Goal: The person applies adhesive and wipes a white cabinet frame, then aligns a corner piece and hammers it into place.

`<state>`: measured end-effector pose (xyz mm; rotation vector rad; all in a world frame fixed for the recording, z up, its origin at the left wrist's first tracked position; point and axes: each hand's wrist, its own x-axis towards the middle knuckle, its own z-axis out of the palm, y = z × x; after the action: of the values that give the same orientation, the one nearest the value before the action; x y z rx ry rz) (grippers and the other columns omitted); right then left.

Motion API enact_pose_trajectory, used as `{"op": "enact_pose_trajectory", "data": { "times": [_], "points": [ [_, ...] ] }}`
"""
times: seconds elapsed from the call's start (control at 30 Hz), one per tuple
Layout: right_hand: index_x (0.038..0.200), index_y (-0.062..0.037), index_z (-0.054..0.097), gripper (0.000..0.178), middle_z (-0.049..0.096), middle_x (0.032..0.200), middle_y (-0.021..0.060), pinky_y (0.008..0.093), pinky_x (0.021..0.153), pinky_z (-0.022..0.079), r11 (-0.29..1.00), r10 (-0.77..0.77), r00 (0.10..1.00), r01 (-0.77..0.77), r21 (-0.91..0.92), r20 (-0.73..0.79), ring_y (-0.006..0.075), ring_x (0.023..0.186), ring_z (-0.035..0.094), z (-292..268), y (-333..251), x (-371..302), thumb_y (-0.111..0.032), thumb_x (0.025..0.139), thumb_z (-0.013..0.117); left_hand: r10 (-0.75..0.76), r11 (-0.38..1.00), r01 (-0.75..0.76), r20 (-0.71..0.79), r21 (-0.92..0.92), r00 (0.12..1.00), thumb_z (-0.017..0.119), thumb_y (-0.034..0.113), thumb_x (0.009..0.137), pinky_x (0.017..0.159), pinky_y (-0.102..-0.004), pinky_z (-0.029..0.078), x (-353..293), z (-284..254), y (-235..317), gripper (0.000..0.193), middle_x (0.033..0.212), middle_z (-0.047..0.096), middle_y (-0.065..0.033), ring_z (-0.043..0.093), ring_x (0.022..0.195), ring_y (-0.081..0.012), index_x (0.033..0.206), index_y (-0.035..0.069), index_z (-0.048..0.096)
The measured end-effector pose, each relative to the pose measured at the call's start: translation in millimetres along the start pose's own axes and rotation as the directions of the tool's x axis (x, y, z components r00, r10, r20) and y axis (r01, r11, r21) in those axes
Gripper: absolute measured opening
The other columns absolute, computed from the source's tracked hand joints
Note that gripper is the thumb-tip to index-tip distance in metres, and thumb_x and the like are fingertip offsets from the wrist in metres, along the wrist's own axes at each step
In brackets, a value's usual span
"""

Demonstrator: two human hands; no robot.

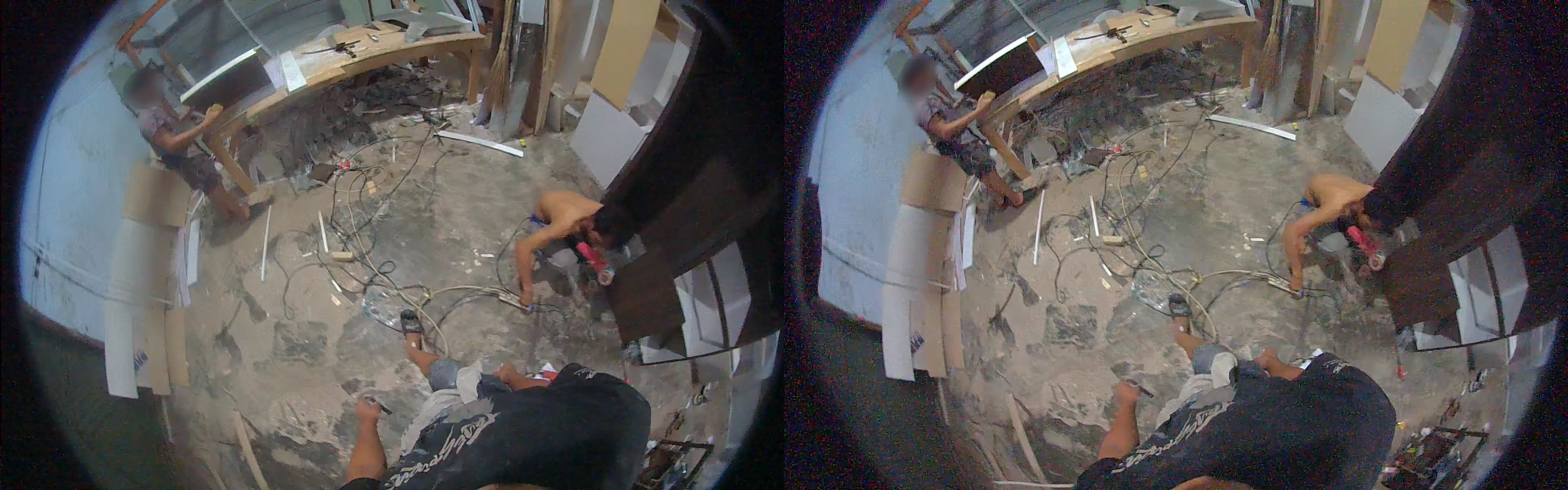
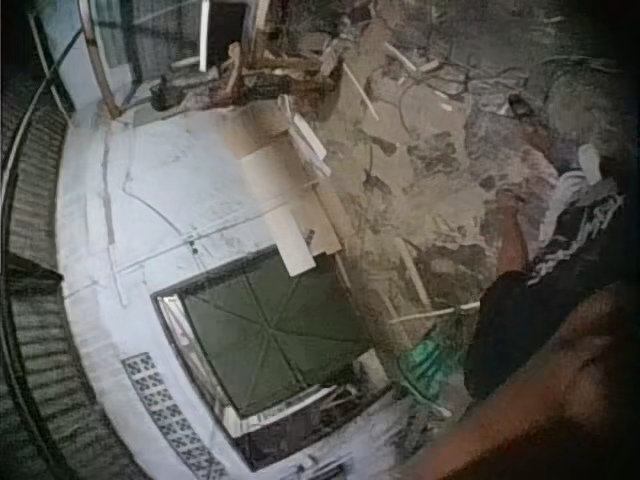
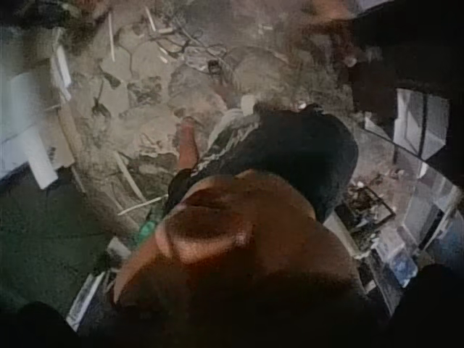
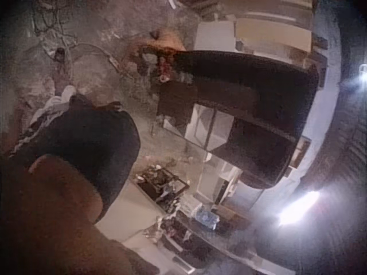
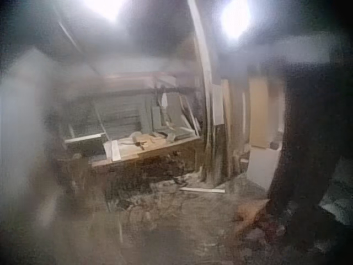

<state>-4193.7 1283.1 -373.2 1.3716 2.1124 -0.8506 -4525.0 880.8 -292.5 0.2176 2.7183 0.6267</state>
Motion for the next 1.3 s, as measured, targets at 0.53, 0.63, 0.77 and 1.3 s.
{"op": "enact_pose_trajectory", "data": {
  "times": [0.53,0.63,0.77,1.3],
  "points": [
    [0.103,-0.0074,0.070,0.045,0.069,0.106,0.0149,0.0458,0.078,0.053,0.990,0.053,0.991,-0.035,0.140,-0.125,0.0331,0.097,0.066,-167.4,-252.5,368.9,-0.042,0.076,0.063,0.077,0.995,-0.090,0.219,0.052,0.973,0.076,0.020,0.064,0.078,-0.0443,0.053,381.9,-83.2,254.1,0.040,0.090,0.069,-0.0190,0.068,0.089,-0.0366,0.098,0.003,0.064],
    [0.103,-0.0125,0.071,0.036,0.069,0.107,0.0117,0.0464,0.075,0.052,0.938,-0.279,0.953,0.246,-0.244,-0.114,0.0319,0.097,0.066,-198.4,-278.7,417.3,-0.038,0.082,0.056,0.167,0.985,-0.170,0.232,-0.008,0.958,0.074,0.019,0.066,0.079,-0.0442,0.053,456.4,-60.5,310.6,0.039,0.095,0.069,-0.0184,0.067,0.092,-0.0364,0.101,0.005,0.063],
    [0.107,-0.0061,0.069,0.051,0.068,0.109,0.0177,0.0450,0.086,0.051,0.987,-0.135,0.983,0.145,-0.075,0.120,0.0347,0.101,0.065,-217.6,-308.1,417.9,-0.050,0.084,0.056,-0.007,0.957,-0.110,0.400,0.269,0.916,0.070,0.019,0.070,0.083,-0.0444,0.053,516.5,-35.4,357.8,0.039,0.103,0.069,-0.0153,0.066,0.097,-0.0353,0.107,0.009,0.063],
    [0.092,-0.0087,0.068,0.014,0.065,0.074,0.0101,0.0385,0.050,0.048,0.787,-0.109,0.951,0.260,0.560,-0.289,0.0267,0.059,0.063,-608.4,-437.7,828.4,-0.016,0.085,0.060,0.192,0.978,-0.204,0.188,0.044,0.963,0.066,0.015,0.077,0.081,-0.0490,0.051,824.4,-16.9,729.6,0.034,0.098,0.067,-0.0226,0.064,0.096,-0.0407,0.109,0.006,0.059]
  ]
}}
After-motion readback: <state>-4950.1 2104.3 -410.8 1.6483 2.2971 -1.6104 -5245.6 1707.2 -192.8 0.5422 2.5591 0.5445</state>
